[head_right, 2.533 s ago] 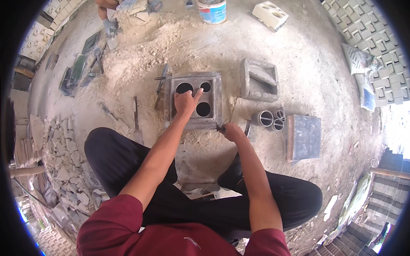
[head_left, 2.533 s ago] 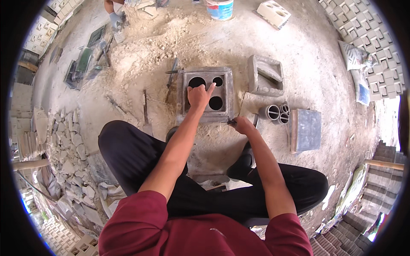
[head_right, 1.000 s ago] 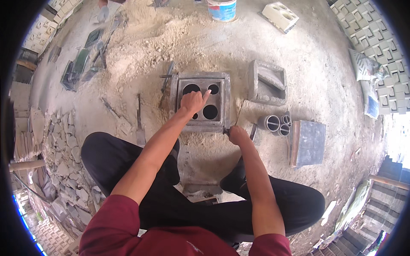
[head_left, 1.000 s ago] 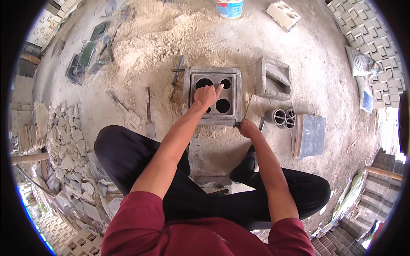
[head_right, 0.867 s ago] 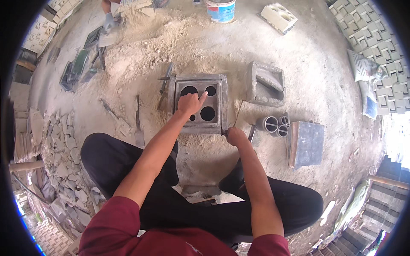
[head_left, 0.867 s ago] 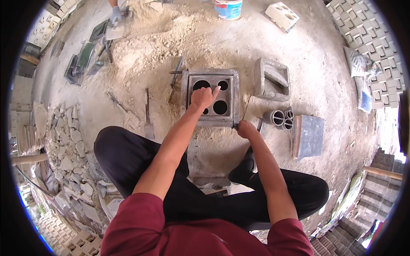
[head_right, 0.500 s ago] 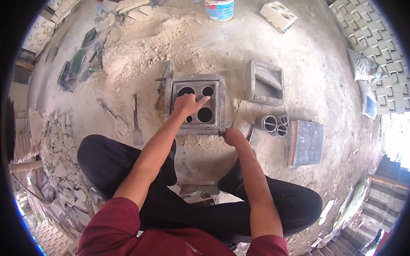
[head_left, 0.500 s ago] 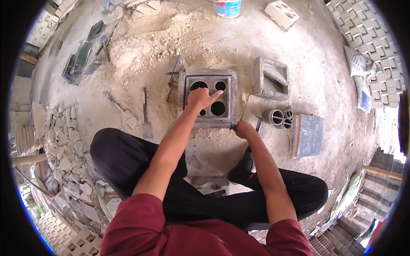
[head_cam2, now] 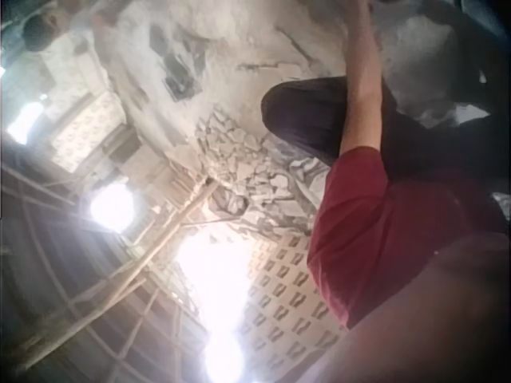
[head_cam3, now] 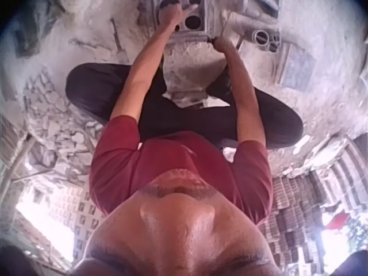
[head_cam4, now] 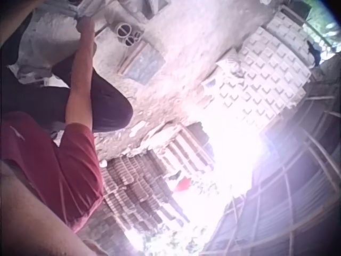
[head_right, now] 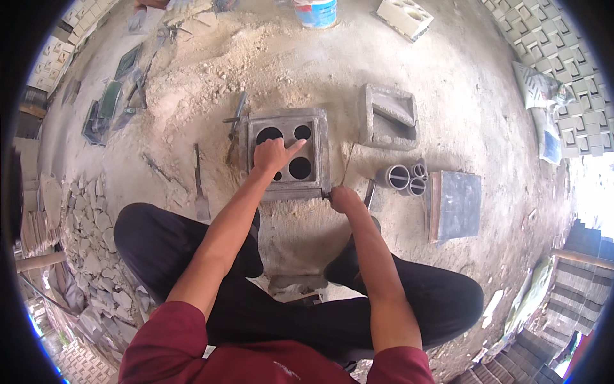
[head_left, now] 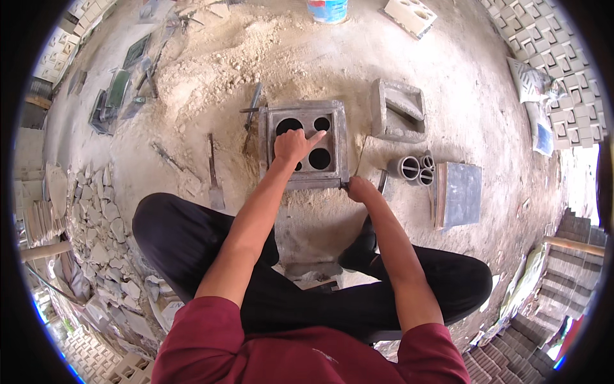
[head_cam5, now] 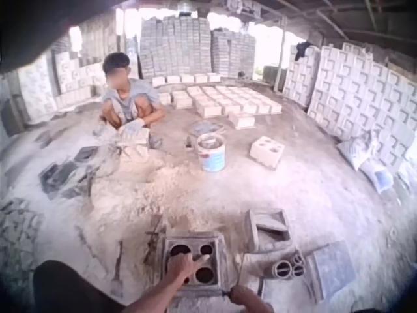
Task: The person assembles a metal mold for concrete blocks by fitting a side panel onto a base, securing it with a latch, and then inserting a multi-hole metal template into the mold frame.
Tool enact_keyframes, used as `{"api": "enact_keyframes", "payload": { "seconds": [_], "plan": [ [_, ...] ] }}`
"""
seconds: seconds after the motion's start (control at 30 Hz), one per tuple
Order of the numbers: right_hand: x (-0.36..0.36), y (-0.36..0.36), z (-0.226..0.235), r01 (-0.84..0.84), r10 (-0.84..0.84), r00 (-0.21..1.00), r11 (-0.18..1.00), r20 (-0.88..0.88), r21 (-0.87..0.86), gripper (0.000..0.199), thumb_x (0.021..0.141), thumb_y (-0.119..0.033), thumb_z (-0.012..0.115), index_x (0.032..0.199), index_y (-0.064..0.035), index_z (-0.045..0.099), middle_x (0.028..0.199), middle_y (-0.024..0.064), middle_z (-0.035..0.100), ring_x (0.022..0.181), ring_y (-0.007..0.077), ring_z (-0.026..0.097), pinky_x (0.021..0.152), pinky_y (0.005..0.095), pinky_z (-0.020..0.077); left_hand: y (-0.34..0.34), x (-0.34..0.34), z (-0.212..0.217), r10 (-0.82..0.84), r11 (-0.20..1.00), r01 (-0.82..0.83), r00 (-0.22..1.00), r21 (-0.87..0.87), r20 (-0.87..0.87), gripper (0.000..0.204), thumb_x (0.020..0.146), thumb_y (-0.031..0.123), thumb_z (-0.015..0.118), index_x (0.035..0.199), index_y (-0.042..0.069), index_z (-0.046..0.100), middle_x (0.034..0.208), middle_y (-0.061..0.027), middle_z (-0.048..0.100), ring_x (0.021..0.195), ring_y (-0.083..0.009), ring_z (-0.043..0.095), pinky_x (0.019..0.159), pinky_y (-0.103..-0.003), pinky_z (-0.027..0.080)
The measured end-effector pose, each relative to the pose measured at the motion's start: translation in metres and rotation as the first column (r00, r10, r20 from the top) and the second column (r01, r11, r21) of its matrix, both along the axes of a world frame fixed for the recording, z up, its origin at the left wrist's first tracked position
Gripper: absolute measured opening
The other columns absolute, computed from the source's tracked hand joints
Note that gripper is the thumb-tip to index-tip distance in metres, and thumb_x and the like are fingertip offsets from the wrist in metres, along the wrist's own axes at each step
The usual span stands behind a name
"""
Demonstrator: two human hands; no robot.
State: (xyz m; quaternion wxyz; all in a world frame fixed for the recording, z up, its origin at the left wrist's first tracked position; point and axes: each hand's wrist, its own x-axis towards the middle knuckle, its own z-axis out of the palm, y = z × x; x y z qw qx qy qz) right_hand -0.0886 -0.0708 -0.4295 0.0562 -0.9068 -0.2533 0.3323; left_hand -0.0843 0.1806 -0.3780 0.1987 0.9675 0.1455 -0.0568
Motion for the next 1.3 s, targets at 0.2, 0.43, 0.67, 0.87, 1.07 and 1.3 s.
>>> {"api": "enact_keyframes", "payload": {
  "seconds": [0.2,0.43,0.67,0.87,1.07,1.3],
  "plan": [
    [-0.006,-0.002,0.000,0.033,-0.036,0.998,0.997,0.044,0.069,0.019,0.081,-0.013,0.056,0.090,-0.0007,0.068,0.099,0.0210,0.066,0.097,0.0374,0.063,0.086,0.0461,0.0500,0.002,-0.004,-0.004,0.051,0.999,-0.051,0.998,0.010,0.037,0.085,0.081,0.078,0.041,0.065,-0.001,0.065,0.063,-0.0221,0.064,0.066,-0.0365,0.067,0.058,-0.044,0.054],
    [-0.004,-0.003,0.003,0.016,-0.018,0.998,0.999,0.053,0.037,0.017,0.080,-0.012,0.056,0.087,-0.0022,0.068,0.095,0.0209,0.067,0.096,0.0367,0.063,0.084,0.0462,0.0505,-0.002,-0.002,-0.002,0.043,0.999,-0.043,0.999,0.018,0.029,0.085,0.081,0.078,0.040,0.068,-0.002,0.066,0.069,-0.0232,0.065,0.068,-0.0375,0.067,0.061,-0.046,0.054],
    [0.007,0.004,0.031,0.016,-0.003,0.989,0.997,-0.148,0.081,0.043,0.080,-0.023,0.063,0.116,-0.0010,0.059,0.121,0.0227,0.059,0.114,0.0342,0.057,0.098,0.0403,0.0441,0.008,-0.008,0.001,0.053,0.998,-0.054,0.998,-0.024,-0.036,0.087,0.081,0.079,0.039,0.070,-0.003,0.067,0.070,-0.0228,0.066,0.071,-0.0372,0.067,0.062,-0.046,0.054],
    [0.077,0.031,0.074,0.292,-0.389,0.919,0.778,0.062,0.557,0.044,0.080,-0.031,0.070,0.114,-0.0024,0.063,0.096,0.0197,0.068,0.093,0.0310,0.066,0.083,0.0368,0.0502,0.006,-0.004,0.004,0.044,0.999,-0.045,0.998,-0.006,-0.048,0.089,0.079,0.081,0.037,0.071,-0.001,0.069,0.071,-0.0200,0.067,0.070,-0.0342,0.068,0.060,-0.044,0.055],
    [0.044,0.079,0.067,0.306,-0.528,0.844,0.617,0.094,0.725,0.029,0.074,-0.020,0.078,0.084,-0.0001,0.060,0.066,0.0141,0.061,0.063,0.0273,0.061,0.061,0.0373,0.0478,0.001,-0.001,0.012,0.056,0.998,-0.059,0.994,-0.036,-0.090,0.088,0.080,0.081,0.038,0.079,0.000,0.071,0.079,-0.0207,0.069,0.077,-0.0352,0.069,0.066,-0.043,0.055],
    [0.063,0.080,0.078,0.267,-0.373,0.925,0.774,0.074,0.574,0.026,0.076,-0.021,0.074,0.083,-0.0004,0.060,0.070,0.0167,0.063,0.072,0.0331,0.064,0.066,0.0399,0.0484,0.006,-0.005,0.015,0.046,0.996,-0.054,0.993,-0.073,-0.105,0.086,0.081,0.078,0.041,0.079,-0.003,0.071,0.076,-0.0227,0.068,0.076,-0.0356,0.069,0.066,-0.044,0.055]
  ]
}}
